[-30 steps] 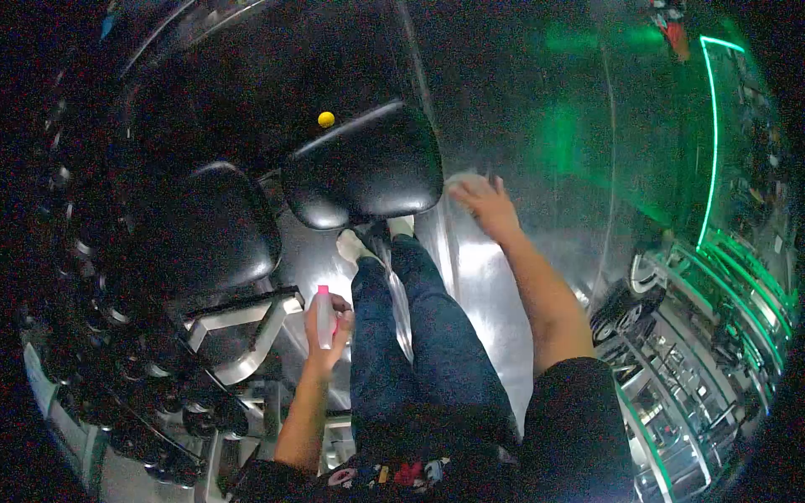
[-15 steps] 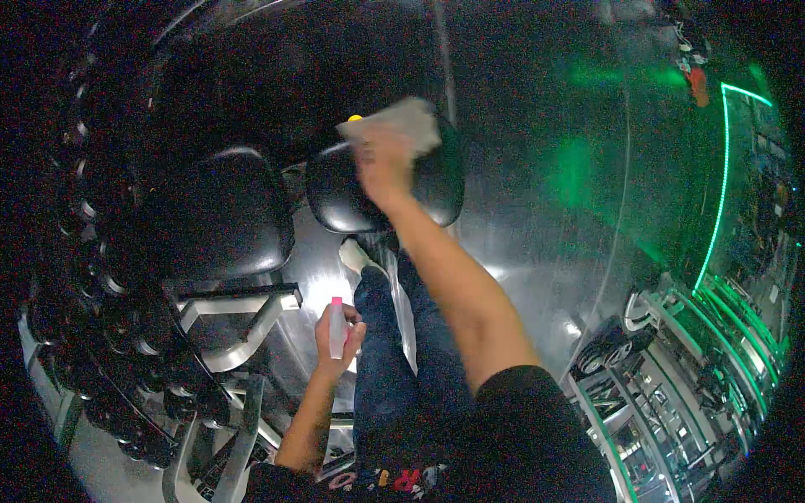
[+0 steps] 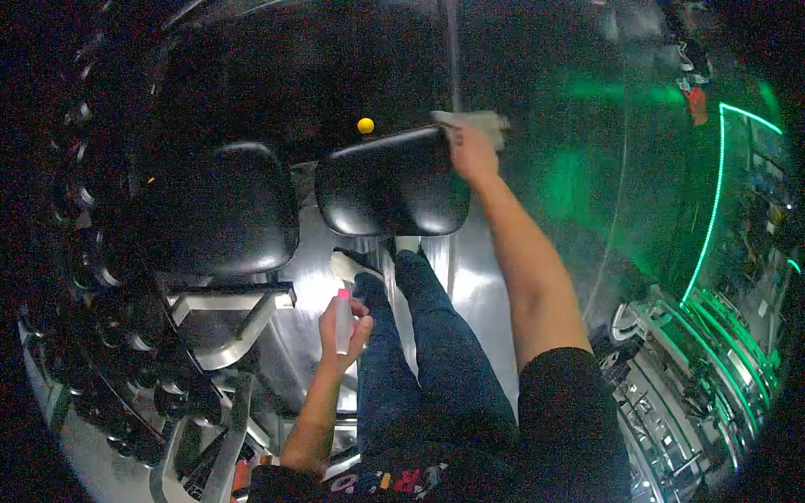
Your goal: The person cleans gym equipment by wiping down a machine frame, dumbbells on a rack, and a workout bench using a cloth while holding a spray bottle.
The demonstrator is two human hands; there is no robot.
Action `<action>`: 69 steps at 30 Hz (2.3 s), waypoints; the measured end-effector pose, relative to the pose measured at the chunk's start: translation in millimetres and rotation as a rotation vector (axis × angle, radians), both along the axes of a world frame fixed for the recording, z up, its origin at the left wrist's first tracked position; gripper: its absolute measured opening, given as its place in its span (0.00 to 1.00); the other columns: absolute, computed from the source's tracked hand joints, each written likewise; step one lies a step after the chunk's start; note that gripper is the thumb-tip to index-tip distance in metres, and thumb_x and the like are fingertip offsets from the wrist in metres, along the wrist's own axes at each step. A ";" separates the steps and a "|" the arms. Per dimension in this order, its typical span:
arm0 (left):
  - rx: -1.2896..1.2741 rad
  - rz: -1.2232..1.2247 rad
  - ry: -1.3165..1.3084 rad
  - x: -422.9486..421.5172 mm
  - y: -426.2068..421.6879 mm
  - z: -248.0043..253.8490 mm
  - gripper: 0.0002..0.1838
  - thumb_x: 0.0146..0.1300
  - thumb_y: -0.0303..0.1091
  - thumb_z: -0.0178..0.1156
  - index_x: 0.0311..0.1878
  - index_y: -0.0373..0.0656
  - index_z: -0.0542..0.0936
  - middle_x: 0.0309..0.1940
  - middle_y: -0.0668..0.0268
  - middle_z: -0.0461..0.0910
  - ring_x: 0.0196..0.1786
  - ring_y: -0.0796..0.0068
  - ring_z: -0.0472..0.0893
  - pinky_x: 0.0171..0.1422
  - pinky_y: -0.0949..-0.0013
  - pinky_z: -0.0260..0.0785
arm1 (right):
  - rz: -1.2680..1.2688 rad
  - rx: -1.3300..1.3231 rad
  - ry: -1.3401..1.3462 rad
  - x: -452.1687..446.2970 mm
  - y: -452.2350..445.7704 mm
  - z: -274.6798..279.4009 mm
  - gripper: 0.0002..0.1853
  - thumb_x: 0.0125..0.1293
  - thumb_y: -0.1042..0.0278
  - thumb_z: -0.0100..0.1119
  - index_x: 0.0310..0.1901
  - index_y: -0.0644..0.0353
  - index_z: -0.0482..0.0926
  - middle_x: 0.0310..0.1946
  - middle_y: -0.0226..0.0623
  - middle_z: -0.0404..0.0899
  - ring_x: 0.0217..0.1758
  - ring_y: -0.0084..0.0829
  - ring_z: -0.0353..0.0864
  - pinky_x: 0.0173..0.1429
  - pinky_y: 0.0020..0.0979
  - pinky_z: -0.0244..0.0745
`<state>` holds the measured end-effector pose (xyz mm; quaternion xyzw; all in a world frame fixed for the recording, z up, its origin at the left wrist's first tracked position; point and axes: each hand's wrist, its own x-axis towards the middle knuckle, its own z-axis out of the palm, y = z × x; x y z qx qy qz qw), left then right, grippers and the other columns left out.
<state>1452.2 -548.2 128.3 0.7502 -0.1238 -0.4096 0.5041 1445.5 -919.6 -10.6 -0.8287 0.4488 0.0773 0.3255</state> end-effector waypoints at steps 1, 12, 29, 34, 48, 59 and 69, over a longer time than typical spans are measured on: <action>-0.017 0.023 0.044 1.6 -3.5 -1.5 0.15 0.59 0.37 0.67 0.41 0.39 0.75 0.33 0.65 0.78 0.35 0.76 0.78 0.41 0.70 0.72 | 0.005 -0.122 0.121 -26.7 -16.6 -29.1 0.21 0.72 0.52 0.51 0.53 0.62 0.78 0.43 0.56 0.82 0.49 0.56 0.81 0.54 0.48 0.74; -0.048 -0.088 0.030 -5.8 -3.2 0.6 0.13 0.59 0.33 0.68 0.42 0.41 0.75 0.32 0.69 0.78 0.32 0.79 0.75 0.38 0.72 0.71 | -0.469 -0.018 -0.181 -100.3 143.9 0.4 0.20 0.74 0.60 0.47 0.64 0.51 0.73 0.63 0.50 0.73 0.70 0.50 0.66 0.71 0.42 0.62; -0.154 0.291 -0.104 44.1 75.4 51.9 0.13 0.59 0.34 0.68 0.41 0.40 0.76 0.30 0.69 0.76 0.30 0.81 0.74 0.36 0.73 0.69 | -0.386 0.927 -0.309 -30.3 248.0 55.8 0.30 0.75 0.43 0.45 0.60 0.64 0.72 0.53 0.38 0.78 0.55 0.30 0.75 0.61 0.33 0.69; -0.156 0.465 -0.022 50.9 126.4 65.5 0.12 0.58 0.29 0.67 0.42 0.39 0.77 0.31 0.68 0.78 0.33 0.80 0.76 0.39 0.72 0.71 | -0.391 0.986 -0.311 17.6 293.1 105.0 0.30 0.74 0.43 0.49 0.61 0.63 0.72 0.55 0.37 0.77 0.58 0.30 0.75 0.65 0.33 0.66; -0.243 0.705 -0.012 59.4 223.6 92.6 0.17 0.56 0.34 0.69 0.46 0.41 0.74 0.44 0.65 0.75 0.37 0.81 0.73 0.42 0.73 0.68 | 0.075 1.478 -0.140 92.5 390.6 188.4 0.31 0.64 0.65 0.66 0.66 0.62 0.66 0.56 0.35 0.76 0.57 0.28 0.76 0.60 0.35 0.74; -0.103 0.642 -0.113 93.6 209.5 94.3 0.15 0.54 0.35 0.69 0.40 0.40 0.76 0.33 0.65 0.73 0.34 0.73 0.74 0.40 0.68 0.67 | 0.049 1.518 -0.027 120.8 397.7 194.5 0.30 0.62 0.68 0.68 0.64 0.60 0.67 0.56 0.35 0.76 0.57 0.30 0.77 0.60 0.34 0.74; -0.096 0.713 -0.327 146.5 161.7 109.5 0.14 0.53 0.30 0.69 0.42 0.40 0.77 0.40 0.61 0.77 0.33 0.72 0.78 0.38 0.69 0.71 | -0.193 1.504 -0.077 178.9 351.0 209.6 0.25 0.68 0.71 0.60 0.65 0.58 0.66 0.56 0.35 0.76 0.58 0.31 0.77 0.61 0.37 0.75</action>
